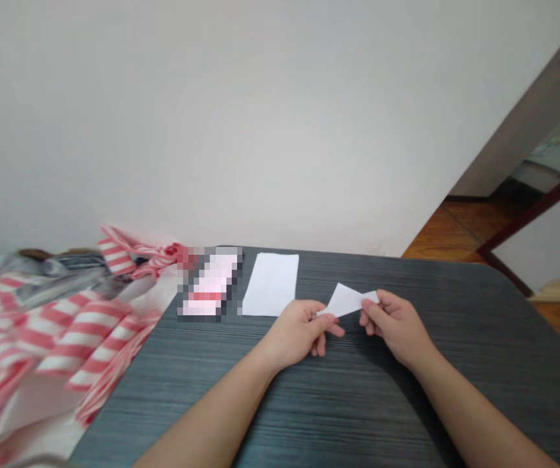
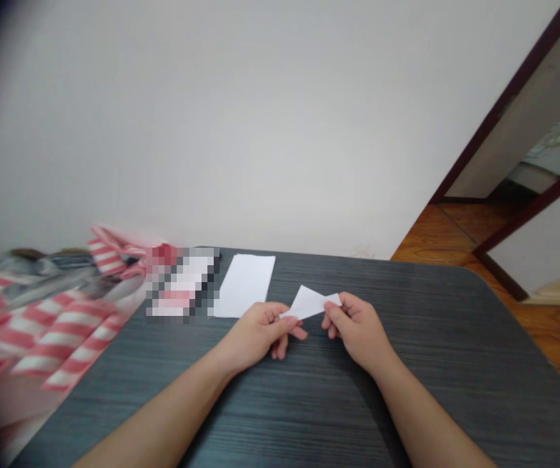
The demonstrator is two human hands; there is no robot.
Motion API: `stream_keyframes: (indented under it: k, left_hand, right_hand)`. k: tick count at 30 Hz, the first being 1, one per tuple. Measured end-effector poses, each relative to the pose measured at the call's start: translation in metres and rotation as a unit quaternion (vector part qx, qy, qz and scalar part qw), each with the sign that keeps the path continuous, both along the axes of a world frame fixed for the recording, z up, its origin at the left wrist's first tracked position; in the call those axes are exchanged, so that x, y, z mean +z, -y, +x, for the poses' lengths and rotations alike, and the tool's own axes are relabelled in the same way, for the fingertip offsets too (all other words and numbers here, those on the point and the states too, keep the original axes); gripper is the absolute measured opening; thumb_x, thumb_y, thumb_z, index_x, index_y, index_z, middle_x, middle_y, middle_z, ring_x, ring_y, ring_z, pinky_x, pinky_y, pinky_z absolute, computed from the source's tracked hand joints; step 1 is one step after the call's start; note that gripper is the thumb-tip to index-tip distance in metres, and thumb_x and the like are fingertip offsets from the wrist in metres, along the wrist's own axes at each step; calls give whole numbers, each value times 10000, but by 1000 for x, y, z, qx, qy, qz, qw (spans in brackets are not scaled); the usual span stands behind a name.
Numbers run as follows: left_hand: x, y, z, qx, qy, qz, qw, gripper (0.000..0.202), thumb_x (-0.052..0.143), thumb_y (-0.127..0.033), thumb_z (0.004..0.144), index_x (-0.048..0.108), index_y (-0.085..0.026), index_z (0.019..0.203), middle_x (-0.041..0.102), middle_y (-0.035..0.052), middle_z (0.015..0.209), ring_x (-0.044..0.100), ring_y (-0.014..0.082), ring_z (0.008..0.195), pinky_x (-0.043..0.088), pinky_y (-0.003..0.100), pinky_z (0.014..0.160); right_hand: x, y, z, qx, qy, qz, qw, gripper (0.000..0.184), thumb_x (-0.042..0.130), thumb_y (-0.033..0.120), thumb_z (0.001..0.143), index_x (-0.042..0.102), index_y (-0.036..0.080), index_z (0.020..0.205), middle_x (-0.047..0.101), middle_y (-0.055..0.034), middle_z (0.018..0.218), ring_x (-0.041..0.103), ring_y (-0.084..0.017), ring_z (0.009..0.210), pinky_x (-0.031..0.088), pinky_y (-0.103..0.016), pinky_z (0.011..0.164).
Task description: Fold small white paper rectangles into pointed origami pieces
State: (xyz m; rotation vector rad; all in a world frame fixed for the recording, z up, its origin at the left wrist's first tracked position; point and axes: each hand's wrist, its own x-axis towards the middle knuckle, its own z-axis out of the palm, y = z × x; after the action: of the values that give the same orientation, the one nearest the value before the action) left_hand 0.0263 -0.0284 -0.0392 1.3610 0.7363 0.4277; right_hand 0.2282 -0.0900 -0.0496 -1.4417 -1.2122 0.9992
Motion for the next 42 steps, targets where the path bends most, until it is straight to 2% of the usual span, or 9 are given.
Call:
stream_keyframes:
  k: [4, 8, 15, 19, 28, 31, 37, 39, 42]
  left_hand:
    - [3, -1, 1, -3, 28, 16, 999, 302, 550, -398, 880, 648, -120, 948, 660, 28, 656, 549, 89, 507, 435, 195, 491]
    - [4, 0, 4, 29, 67, 4, 997, 237, 626, -324, 833, 596, -148, 988, 641, 15, 738, 598, 114, 629, 475, 203, 539]
    - [3, 2, 3, 50, 28, 29, 998, 156, 587, -293, 853, 533, -172, 934, 583, -26, 652, 541, 91, 538, 402, 177, 465]
    - [4, 1, 1, 34, 19, 64, 997, 142, 555, -285, 872, 544, -171, 956, 603, -13, 696, 525, 89, 558, 417, 192, 509]
    - [3, 3, -1, 8, 15, 120, 993, 178, 507, -289, 894, 600, -168, 985, 636, 27, 848, 572, 121, 692, 464, 238, 644]
    - [2, 4, -3, -1, -3, 156, 988, 180, 517, -268, 885, 609, -176, 1009, 648, 36, 917, 567, 118, 679, 457, 240, 635]
    - [5, 4, -2, -7, -19, 291, 957, 150, 644, -247, 804, 666, -186, 939, 669, 52, 980, 589, 185, 906, 438, 289, 844]
    - [5, 4, -1, -7, -26, 294, 955, 130, 609, -249, 827, 682, -184, 912, 678, 51, 948, 599, 179, 885, 443, 278, 826]
    - [4, 3, -1, 14, -58, 224, 973, 203, 523, -304, 877, 673, -175, 922, 671, 30, 782, 598, 143, 678, 457, 235, 630]
  right_hand:
    - [3, 0, -1, 23, 25, -1, 999, 283, 557, 341, 908, 587, 171, 684, 596, 20, 557, 518, -92, 474, 389, -210, 498]
    - [4, 1, -5, 62, 56, -22, 996, 266, 578, 318, 889, 595, 168, 671, 607, 13, 559, 537, -100, 481, 406, -219, 514]
    - [2, 2, -4, 75, 5, -9, 997, 256, 543, 361, 911, 624, 166, 767, 627, 7, 613, 518, -90, 488, 399, -211, 505]
    - [2, 2, 0, 69, -17, -13, 997, 311, 521, 412, 919, 637, 166, 767, 595, 18, 554, 469, -84, 444, 350, -204, 447]
    - [3, 2, 1, 56, 2, -35, 998, 306, 556, 391, 890, 603, 171, 682, 609, 15, 543, 510, -92, 445, 362, -204, 450]
    - [0, 1, 2, 45, -9, -37, 998, 288, 556, 387, 888, 593, 173, 700, 616, 16, 557, 519, -91, 450, 360, -200, 449]
    - [-7, -1, 3, 31, -38, -49, 998, 286, 576, 436, 861, 583, 181, 731, 617, 22, 562, 529, -98, 437, 344, -198, 422]
    - [-6, 0, 1, 37, -33, -50, 998, 305, 573, 443, 863, 579, 179, 710, 609, 21, 546, 516, -96, 428, 339, -195, 416]
    - [0, 1, -3, 28, -33, -25, 999, 285, 549, 441, 887, 575, 184, 765, 630, 11, 587, 510, -94, 423, 359, -198, 420]
